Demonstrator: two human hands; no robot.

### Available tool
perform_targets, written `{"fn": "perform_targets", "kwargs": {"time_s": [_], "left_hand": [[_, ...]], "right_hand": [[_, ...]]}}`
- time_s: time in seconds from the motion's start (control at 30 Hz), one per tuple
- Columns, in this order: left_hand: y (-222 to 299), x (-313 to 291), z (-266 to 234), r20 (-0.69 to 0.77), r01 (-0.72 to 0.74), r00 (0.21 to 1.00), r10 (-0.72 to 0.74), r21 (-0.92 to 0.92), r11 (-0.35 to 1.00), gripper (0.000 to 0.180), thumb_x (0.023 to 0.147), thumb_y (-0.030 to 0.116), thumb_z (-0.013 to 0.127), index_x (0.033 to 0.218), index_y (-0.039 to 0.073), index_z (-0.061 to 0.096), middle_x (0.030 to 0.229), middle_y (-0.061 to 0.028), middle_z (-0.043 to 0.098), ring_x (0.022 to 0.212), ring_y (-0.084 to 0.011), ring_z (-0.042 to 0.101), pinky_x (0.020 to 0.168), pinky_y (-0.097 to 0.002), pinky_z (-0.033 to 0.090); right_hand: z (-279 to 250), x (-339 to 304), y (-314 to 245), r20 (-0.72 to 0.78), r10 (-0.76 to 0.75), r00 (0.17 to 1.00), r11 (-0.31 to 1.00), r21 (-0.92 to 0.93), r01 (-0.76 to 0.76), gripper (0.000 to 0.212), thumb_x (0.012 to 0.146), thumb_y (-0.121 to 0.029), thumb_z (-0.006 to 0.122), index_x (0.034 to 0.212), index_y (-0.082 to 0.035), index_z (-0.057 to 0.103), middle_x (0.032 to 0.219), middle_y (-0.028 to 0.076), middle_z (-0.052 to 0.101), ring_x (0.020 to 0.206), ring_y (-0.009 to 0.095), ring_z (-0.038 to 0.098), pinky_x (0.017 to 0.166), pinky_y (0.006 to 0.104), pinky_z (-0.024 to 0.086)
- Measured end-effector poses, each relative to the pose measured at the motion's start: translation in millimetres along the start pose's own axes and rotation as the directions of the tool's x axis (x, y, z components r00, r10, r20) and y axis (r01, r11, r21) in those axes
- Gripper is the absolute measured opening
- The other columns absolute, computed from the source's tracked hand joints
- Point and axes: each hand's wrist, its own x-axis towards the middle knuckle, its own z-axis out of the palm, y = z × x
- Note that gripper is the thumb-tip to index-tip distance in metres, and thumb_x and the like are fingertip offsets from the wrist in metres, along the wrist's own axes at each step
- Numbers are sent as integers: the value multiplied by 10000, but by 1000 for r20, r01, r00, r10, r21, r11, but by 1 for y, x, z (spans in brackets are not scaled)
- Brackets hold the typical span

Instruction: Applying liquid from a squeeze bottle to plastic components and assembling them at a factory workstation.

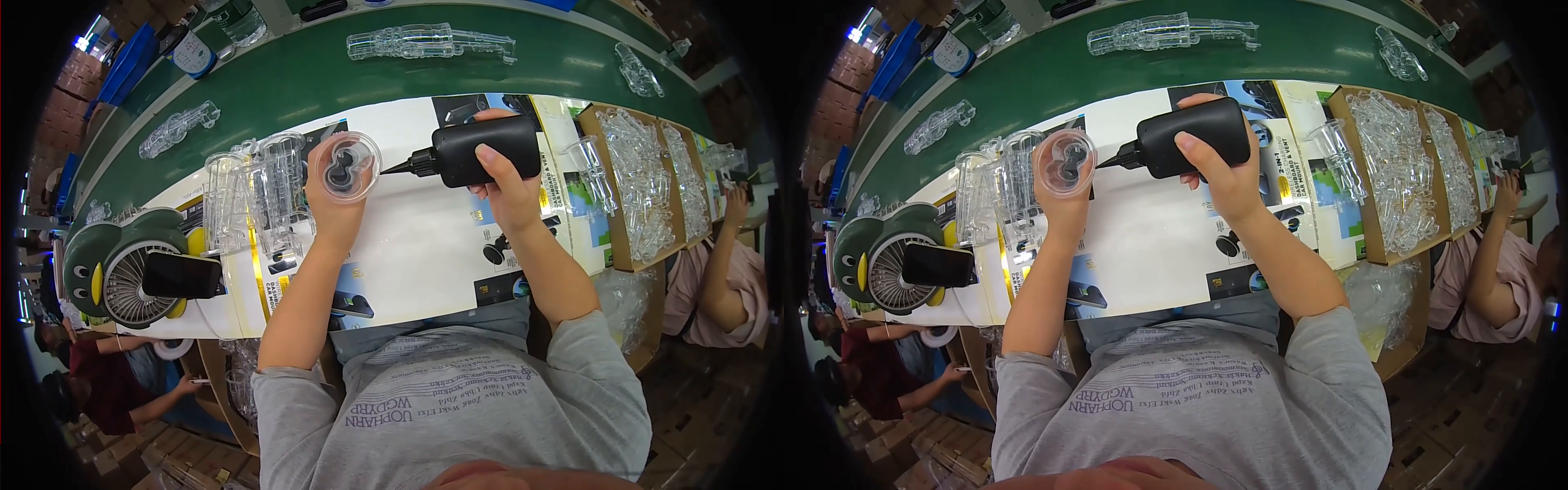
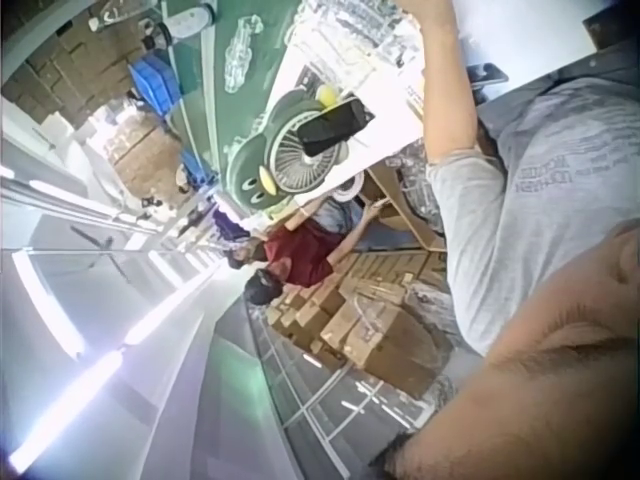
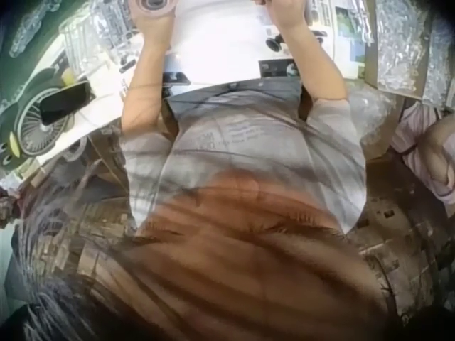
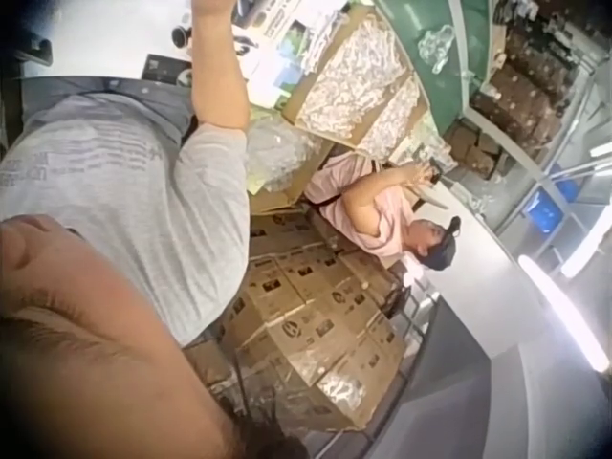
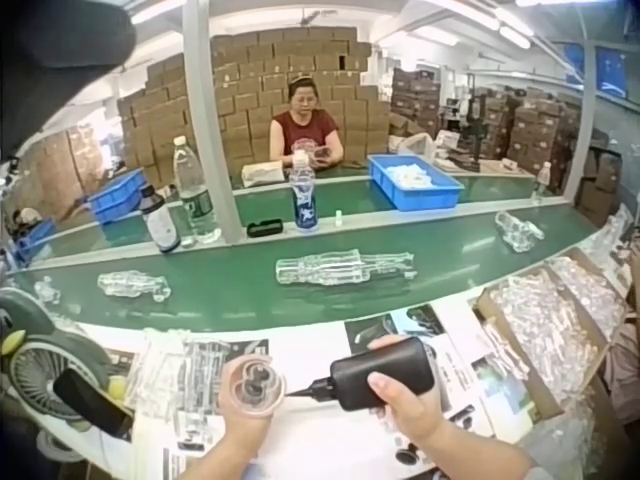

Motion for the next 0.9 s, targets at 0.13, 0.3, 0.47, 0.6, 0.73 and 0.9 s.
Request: {"fn": "perform_targets", "kwargs": {"time_s": [0.13, 0.3, 0.47, 0.6, 0.73, 0.9], "left_hand": [[0, -1, -1, 2, 13, 1000, -13, 2, 1000, 427, 709, 52, 705, 1095, 36, 525, 1049, -77, 562, 965, -183, 564, 864, -274, 429], [1, -1, 0, 6, 11, 1000, -11, -1, 1000, 428, 710, 52, 705, 1097, 36, 524, 1044, -77, 562, 969, -183, 558, 869, -275, 422], [0, -1, 0, 10, 16, 1000, -16, -5, 1000, 430, 711, 53, 705, 1100, 36, 523, 1041, -77, 559, 970, -185, 553, 874, -278, 415], [0, -2, 0, 13, -5, 1000, 5, 8, 1000, 416, 713, 51, 701, 1091, 34, 529, 1044, -80, 557, 967, -188, 554, 872, -280, 416], [2, -3, 1, 8, 2, 1000, -2, 10, 1000, 404, 706, 42, 697, 1077, 32, 538, 1034, -83, 565, 955, -190, 559, 862, -278, 421], [-3, -3, -1, 67, -50, 997, 49, 25, 998, 405, 743, 7, 674, 1107, 47, 501, 1061, -46, 529, 978, -142, 533, 831, -258, 439]], "right_hand": [[0, 1, -1, -4, -7, 1000, 1000, 4, 7, 367, 749, -153, 602, 1095, -68, 512, 838, 84, 580, 540, 76, 521, 402, 180, 387], [-2, 2, 0, -4, -22, 1000, 1000, -2, 22, 362, 754, -153, 600, 1094, -66, 510, 821, 84, 578, 519, 77, 508, 402, 183, 384], [-2, 3, 0, -9, -41, 999, 999, -1, 41, 360, 758, -148, 600, 1094, -60, 505, 805, 86, 573, 512, 79, 500, 402, 184, 381], [-3, 3, -1, -11, -45, 999, 999, 5, 45, 366, 758, -149, 599, 1099, -57, 501, 796, 87, 572, 499, 79, 493, 400, 185, 378], [-3, 3, -2, -27, -55, 998, 998, -13, 55, 370, 759, -148, 596, 1103, -55, 498, 776, 83, 571, 478, 76, 481, 397, 185, 375], [-4, 4, -2, -36, -58, 998, 998, -13, 58, 367, 760, -149, 594, 1102, -55, 502, 760, 79, 572, 470, 73, 479, 395, 183, 374]]}}
